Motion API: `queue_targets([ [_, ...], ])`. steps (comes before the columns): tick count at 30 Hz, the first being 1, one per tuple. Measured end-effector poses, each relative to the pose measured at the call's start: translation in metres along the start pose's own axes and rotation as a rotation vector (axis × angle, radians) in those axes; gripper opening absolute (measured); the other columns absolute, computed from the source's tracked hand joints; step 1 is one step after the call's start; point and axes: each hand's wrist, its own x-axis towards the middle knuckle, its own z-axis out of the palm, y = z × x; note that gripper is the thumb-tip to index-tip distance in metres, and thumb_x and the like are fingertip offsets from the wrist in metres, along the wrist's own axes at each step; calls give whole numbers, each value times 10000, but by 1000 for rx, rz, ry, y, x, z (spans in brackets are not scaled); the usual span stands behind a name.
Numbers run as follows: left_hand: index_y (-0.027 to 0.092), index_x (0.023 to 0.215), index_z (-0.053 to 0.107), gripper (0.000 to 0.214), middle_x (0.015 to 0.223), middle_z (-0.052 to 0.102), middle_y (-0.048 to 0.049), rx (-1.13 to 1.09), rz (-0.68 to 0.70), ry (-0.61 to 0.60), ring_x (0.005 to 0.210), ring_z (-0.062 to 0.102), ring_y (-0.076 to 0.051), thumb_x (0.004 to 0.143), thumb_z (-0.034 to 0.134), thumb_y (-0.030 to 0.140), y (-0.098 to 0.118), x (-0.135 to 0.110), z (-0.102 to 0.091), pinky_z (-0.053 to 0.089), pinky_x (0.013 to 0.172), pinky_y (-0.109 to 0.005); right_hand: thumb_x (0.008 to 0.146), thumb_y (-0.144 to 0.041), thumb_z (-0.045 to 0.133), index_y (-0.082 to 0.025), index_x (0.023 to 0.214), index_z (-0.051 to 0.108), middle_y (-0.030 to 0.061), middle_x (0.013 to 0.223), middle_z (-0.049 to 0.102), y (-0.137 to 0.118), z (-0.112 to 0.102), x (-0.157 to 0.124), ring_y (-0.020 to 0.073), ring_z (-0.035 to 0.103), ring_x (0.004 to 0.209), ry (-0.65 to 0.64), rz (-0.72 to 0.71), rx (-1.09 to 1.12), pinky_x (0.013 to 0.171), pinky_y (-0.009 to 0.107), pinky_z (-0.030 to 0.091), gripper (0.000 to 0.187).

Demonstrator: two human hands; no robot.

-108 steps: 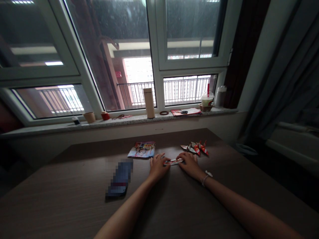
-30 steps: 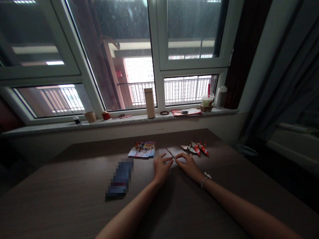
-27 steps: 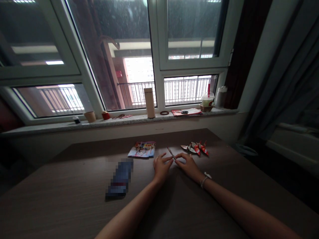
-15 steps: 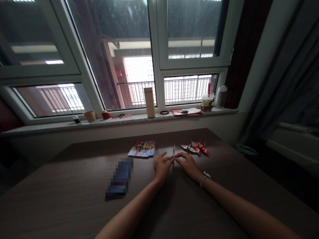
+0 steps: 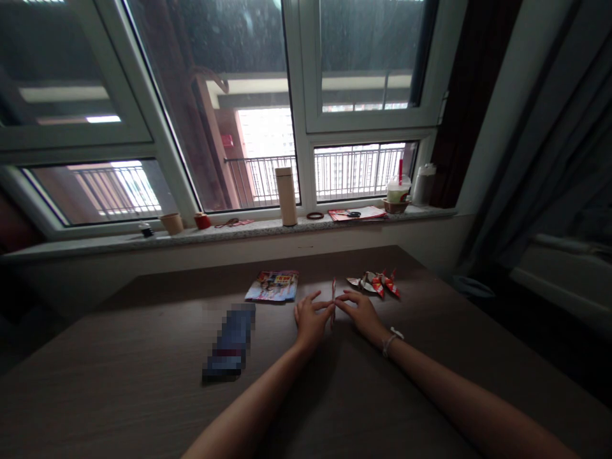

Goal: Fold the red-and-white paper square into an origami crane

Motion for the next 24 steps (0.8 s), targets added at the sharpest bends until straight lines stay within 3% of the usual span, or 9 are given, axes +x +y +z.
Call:
queue_targets([
  [7,292,850,798,125,1295,652,-40,-13,16,-12,1262,494,-288,751,724,311,1,1,-1,252,1144,-495,747,-581,668,-202,860,781,138,1132,704,-4,0,1,298,548,1232,15,33,-1,1081,440,358,411],
  [14,278,847,793,135,1268,668,-40,-53,15,9,1249,521,-280,756,695,257,-7,6,4,265,1145,-497,750,-496,679,-208,860,776,131,1190,684,-2,-1,0,297,550,1228,21,40,-9,1084,452,354,323],
  [20,246,822,784,133,1229,686,-50,-58,-31,27,1203,559,-270,736,691,205,-12,10,7,325,1114,-464,774,-452,656,-228,792,754,79,965,752,-4,-2,-1,294,547,1213,-7,-44,11,1090,469,335,246],
  [24,261,814,782,96,1239,679,-37,-24,-4,29,1216,545,-275,743,717,266,-12,9,6,302,1124,-473,762,-445,677,-231,764,749,81,967,752,-5,-2,-1,288,566,1166,12,-65,4,1089,471,334,225],
])
